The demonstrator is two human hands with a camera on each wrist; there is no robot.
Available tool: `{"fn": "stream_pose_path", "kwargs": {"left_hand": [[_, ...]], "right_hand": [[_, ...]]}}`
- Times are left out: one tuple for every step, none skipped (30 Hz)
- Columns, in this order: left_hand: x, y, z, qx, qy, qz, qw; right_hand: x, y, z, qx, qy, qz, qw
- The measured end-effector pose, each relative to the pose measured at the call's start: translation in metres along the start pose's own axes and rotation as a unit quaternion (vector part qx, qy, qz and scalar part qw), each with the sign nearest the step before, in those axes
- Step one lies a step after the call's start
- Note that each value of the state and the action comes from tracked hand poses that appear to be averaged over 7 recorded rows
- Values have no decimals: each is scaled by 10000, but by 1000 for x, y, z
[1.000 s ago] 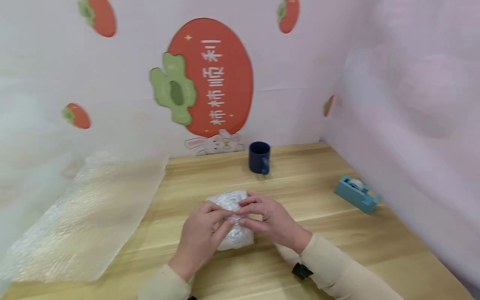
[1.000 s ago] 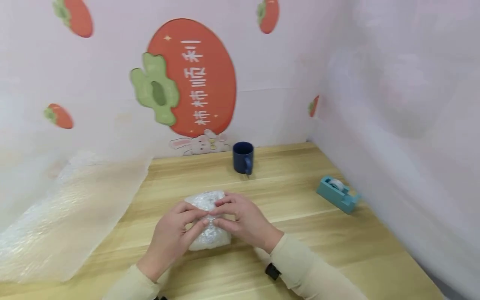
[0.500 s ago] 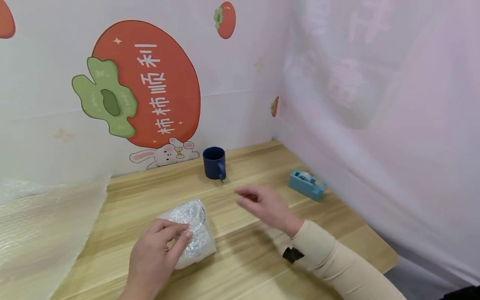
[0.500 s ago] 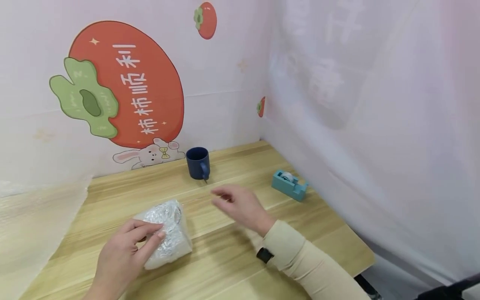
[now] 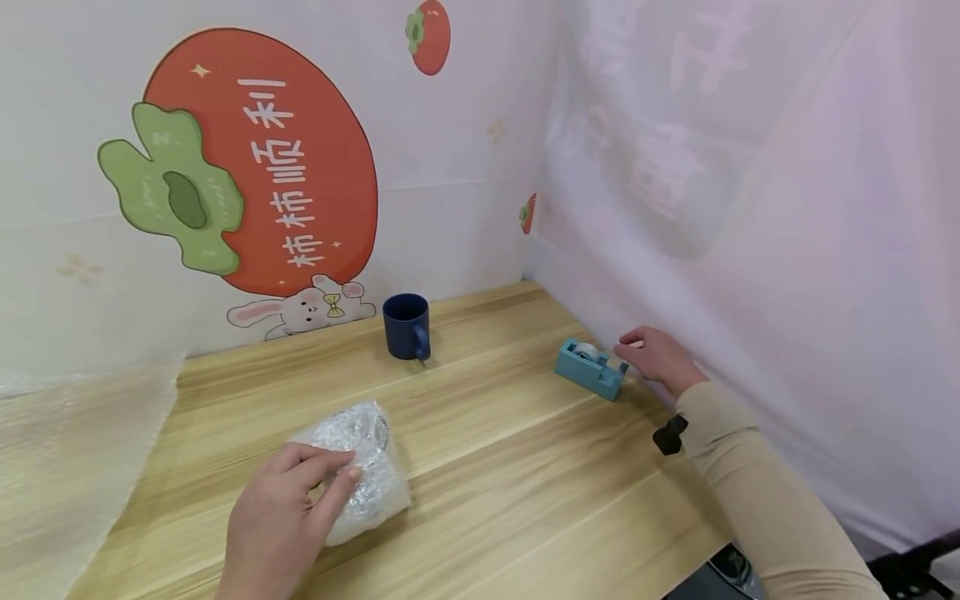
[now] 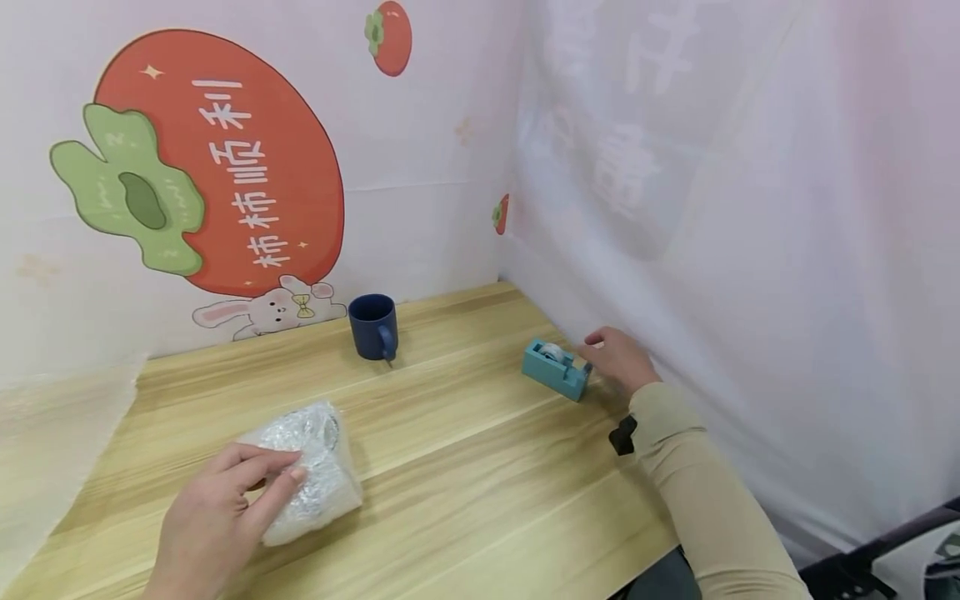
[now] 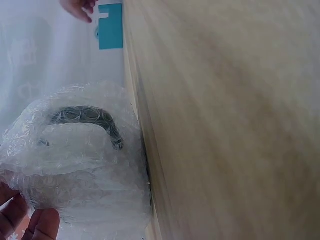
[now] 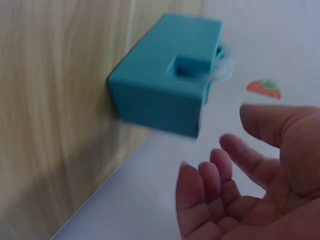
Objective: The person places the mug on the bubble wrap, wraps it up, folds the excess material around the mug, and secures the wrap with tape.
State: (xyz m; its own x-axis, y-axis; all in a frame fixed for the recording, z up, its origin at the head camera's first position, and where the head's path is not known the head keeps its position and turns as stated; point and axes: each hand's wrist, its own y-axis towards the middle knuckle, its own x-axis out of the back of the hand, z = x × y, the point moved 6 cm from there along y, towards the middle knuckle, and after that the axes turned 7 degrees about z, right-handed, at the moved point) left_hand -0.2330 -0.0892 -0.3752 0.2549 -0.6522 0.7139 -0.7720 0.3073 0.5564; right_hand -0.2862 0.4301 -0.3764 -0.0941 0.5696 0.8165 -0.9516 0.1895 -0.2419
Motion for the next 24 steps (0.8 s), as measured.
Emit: {"fn": "stream_pose_path", "kwargs": {"left_hand": [[2, -2, 1, 47, 36, -27, 10000], [3, -4, 2, 90, 72, -52, 9999], [5, -6, 2, 128, 107, -78, 9998], [6, -8, 3, 159, 146, -107, 9997], [8, -10, 3, 189, 193, -131, 9995], [9, -12, 3, 212, 239, -162, 9994], [10, -13, 3, 236, 275, -190, 9992], [12, -15, 3, 255, 321, -215, 9989], [13, -17, 3, 279, 373, -237, 9986], [14, -19, 3, 301, 424, -258, 9983], [16, -20, 3, 327, 471, -276, 9980], [18, -22, 3, 355, 519, -289, 9976], [20, -23, 4, 386, 556, -306, 9972], [21, -24, 4, 423, 594, -318, 9968], [23, -26, 4, 470, 634, -331, 9963], [24, -27, 4, 500, 667, -350, 9959], [25, -28, 4, 517, 697, -375, 9955], [26, -29, 3, 498, 709, -413, 9954], [26, -30, 2, 463, 724, -451, 9953], [26, -29, 1, 379, 734, -502, 9953], [24, -28, -1, 266, 728, -561, 9954], [21, -25, -5, 132, 698, -607, 9956], [16, -22, -8, -2, 647, -649, 9958], [11, -18, -13, -127, 598, -660, 9959]], "right_hand": [[-1, 6, -3, -97, 51, 252, 9996], [-2, 11, -5, -171, 132, 472, 9987], [-5, 17, -6, -223, 264, 677, 9971], [-7, 22, -6, -278, 344, 846, 9954], [-10, 26, -5, -295, 420, 999, 9937], [-13, 31, -3, -295, 477, 1138, 9919], [-16, 35, -1, -298, 522, 1265, 9901], [-19, 39, 2, -295, 550, 1366, 9887], [-22, 43, 5, -273, 551, 1451, 9875], [-25, 47, 8, -246, 503, 1512, 9869], [-27, 50, 12, -203, 491, 1560, 9863], [-30, 53, 16, -153, 448, 1590, 9861], [-32, 55, 21, -115, 423, 1613, 9859], [-33, 57, 25, -82, 409, 1639, 9856], [-34, 59, 29, -47, 387, 1672, 9852], [-36, 61, 33, -8, 391, 1719, 9843], [-37, 63, 35, 29, 412, 1769, 9834], [-38, 64, 38, 50, 440, 1830, 9821], [-39, 65, 38, 78, 494, 1883, 9808], [-38, 65, 37, 107, 534, 1896, 9803], [-36, 64, 34, 139, 574, 1894, 9801], [-32, 62, 28, 157, 611, 1879, 9802], [-26, 59, 21, 164, 617, 1854, 9806], [-20, 55, 13, 159, 614, 1822, 9812]]}}
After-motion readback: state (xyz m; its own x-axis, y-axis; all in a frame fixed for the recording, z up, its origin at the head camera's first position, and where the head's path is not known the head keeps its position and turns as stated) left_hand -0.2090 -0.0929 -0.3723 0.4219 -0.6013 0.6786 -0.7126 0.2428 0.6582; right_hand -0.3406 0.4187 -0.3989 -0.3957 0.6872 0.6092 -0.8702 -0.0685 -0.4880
